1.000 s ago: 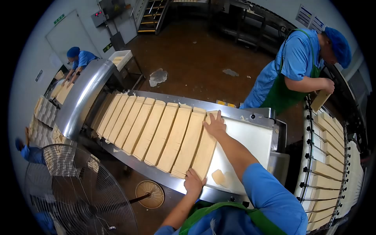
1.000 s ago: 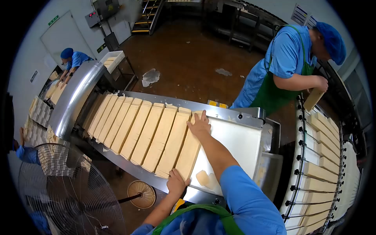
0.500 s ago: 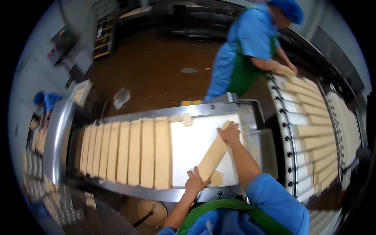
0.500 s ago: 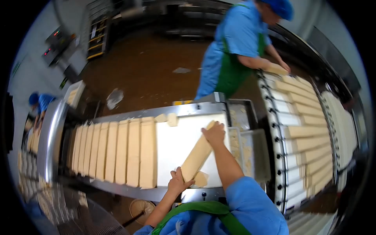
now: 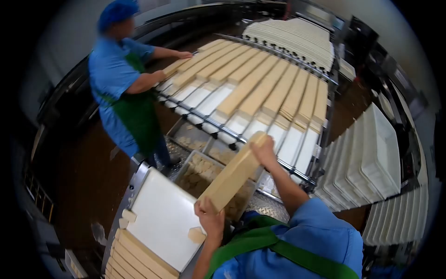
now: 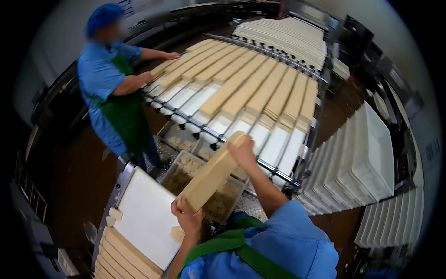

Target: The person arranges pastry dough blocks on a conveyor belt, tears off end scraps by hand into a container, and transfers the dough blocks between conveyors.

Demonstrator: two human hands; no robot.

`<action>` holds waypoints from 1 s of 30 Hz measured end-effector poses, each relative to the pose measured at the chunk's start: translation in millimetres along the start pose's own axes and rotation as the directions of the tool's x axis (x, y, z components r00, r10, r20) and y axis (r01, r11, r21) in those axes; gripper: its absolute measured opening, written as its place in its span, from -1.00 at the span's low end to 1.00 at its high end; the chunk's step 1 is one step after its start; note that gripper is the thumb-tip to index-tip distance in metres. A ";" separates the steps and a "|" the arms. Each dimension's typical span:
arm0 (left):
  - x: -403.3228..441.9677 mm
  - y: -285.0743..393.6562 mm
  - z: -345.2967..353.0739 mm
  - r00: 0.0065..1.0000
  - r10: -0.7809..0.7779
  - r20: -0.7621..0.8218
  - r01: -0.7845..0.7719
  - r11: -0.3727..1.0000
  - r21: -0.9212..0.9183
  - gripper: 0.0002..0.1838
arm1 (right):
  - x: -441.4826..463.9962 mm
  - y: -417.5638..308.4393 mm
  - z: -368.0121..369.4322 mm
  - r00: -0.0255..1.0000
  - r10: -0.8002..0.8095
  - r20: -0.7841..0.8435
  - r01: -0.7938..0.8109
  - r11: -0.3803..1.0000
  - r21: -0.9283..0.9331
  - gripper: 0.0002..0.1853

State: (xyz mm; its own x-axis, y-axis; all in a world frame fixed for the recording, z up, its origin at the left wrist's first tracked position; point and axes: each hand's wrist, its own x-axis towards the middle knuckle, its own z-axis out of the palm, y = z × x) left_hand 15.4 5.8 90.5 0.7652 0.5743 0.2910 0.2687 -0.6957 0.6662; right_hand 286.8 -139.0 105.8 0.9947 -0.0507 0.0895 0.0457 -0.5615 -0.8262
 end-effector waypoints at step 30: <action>17.7 172.9 219.5 0.170 0.952 0.254 -0.657 0.302 -0.691 -0.50 | 191.4 191.4 -212.3 0.999 0.009 0.040 0.020 0.750 -0.661 -0.51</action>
State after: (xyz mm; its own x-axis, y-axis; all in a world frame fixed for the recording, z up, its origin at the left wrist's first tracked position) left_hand 203.8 -199.1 60.1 0.5344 -0.6747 0.5092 -0.8259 -0.2886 0.4843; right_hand 466.3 -431.6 82.9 0.9979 -0.0228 0.0600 -0.0071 -0.9682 -0.2502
